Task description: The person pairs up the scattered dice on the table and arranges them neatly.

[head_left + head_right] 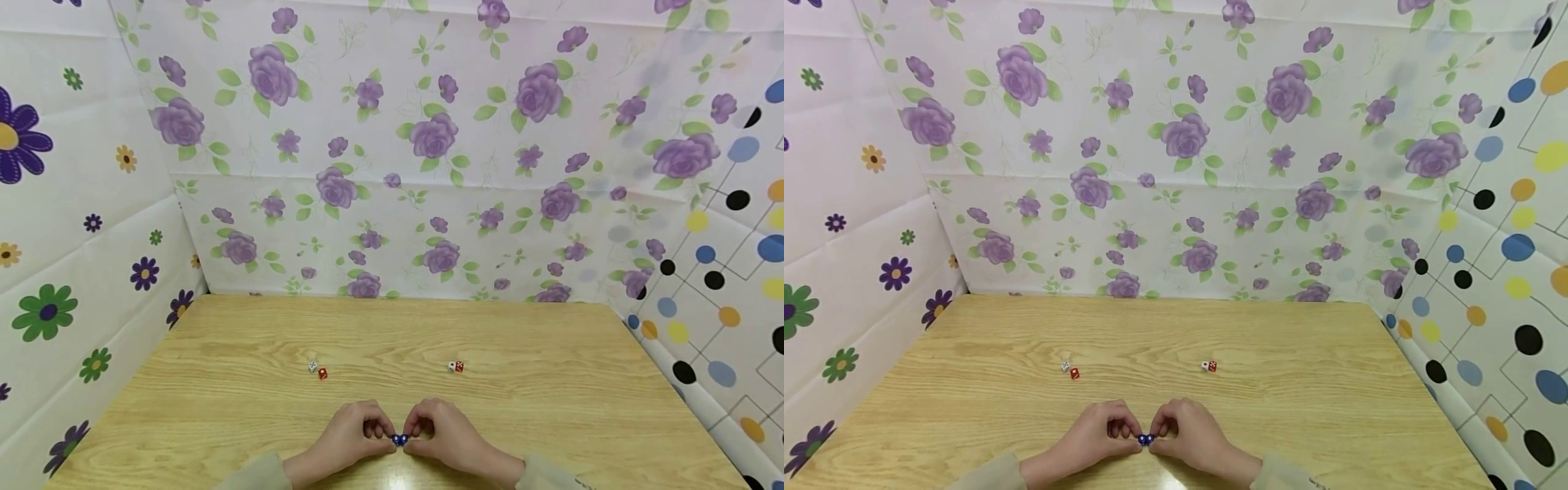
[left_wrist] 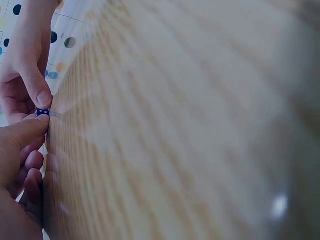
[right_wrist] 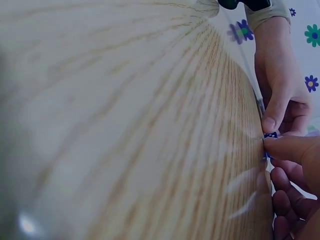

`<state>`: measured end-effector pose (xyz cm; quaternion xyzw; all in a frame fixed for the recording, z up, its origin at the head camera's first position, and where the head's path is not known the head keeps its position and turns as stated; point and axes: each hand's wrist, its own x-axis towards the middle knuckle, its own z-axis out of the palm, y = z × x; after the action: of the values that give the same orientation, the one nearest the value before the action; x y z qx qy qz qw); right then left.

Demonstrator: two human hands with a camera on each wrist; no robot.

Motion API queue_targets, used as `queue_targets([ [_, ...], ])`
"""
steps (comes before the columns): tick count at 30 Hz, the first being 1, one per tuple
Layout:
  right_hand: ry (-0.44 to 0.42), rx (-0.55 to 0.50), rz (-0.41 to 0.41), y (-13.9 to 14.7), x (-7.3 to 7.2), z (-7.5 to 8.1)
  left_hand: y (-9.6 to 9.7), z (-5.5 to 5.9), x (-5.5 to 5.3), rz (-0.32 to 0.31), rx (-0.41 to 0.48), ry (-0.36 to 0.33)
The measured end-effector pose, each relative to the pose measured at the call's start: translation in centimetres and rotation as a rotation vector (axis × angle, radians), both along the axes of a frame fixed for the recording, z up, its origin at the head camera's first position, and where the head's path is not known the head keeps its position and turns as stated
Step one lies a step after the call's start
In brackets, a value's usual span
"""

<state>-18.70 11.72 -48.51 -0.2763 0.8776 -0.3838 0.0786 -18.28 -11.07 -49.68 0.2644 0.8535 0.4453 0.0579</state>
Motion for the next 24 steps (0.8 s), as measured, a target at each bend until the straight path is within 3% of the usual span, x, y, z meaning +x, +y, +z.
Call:
queue_targets([
  [24,0.026,0.01,0.006,0.05,0.17,-0.29,0.02,-0.19,-0.12,-0.008,0.0,0.006],
])
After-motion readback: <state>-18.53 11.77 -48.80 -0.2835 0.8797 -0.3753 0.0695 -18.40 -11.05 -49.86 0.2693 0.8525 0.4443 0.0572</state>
